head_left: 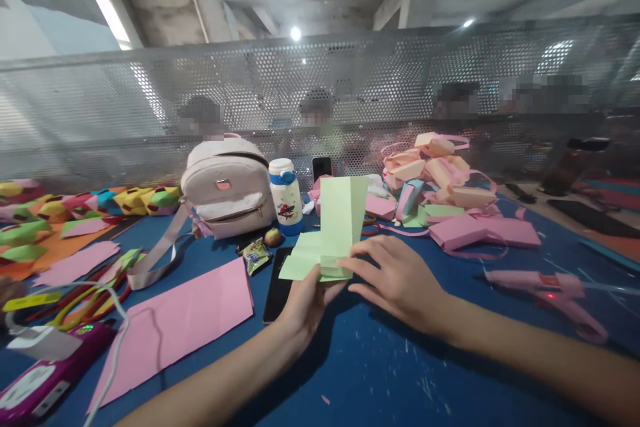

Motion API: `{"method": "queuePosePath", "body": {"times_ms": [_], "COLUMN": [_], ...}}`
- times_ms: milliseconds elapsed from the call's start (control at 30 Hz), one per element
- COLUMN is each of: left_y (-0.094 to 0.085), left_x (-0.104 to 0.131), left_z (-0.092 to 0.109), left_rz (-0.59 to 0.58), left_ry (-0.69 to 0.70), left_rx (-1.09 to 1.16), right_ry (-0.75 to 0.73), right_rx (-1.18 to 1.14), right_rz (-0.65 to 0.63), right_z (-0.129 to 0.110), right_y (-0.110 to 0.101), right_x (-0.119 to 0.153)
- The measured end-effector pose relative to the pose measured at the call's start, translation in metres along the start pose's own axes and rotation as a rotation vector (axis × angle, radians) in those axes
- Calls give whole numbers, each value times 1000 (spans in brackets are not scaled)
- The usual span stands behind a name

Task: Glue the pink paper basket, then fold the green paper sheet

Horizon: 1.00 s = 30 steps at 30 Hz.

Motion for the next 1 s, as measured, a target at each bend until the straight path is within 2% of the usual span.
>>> {"method": "queuePosePath", "body": {"times_ms": [100, 200, 433, 600, 900, 967, 1000], "left_y": [-1, -1, 8, 9, 5, 5, 5], "left_x": [1, 2, 12, 16, 15, 16, 16], "left_z": [-1, -3, -3, -3, -1, 1, 3], "left_rz": [-22, -73, -188, -238, -242, -318, -382], "left_ry": [-4, -15, -21, -18, 11, 64, 152], "left_rx": [52, 99, 122, 103, -23, -161, -306], "right_ry": [-59, -37, 100, 127, 96, 117, 134], "right_rx": [104, 104, -206, -307, -283, -296, -307], "right_rz": [21, 81, 279, 365, 394, 409, 413], "right_z": [-3, -6, 4, 8, 11, 15, 16], "right_y": [7, 9, 16, 19, 21, 19, 17], "right_x": [-11, -11, 0, 2, 6, 7, 8]}}
Point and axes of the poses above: each hand's wrist, its own x-axis away from the middle knuckle, its own y-axis out of the palm, z = x × y, the point moved 1 cm from there along -x, towards the middle knuckle, and after that the axes turned 5 degrees about x, right-handed, at the moved point
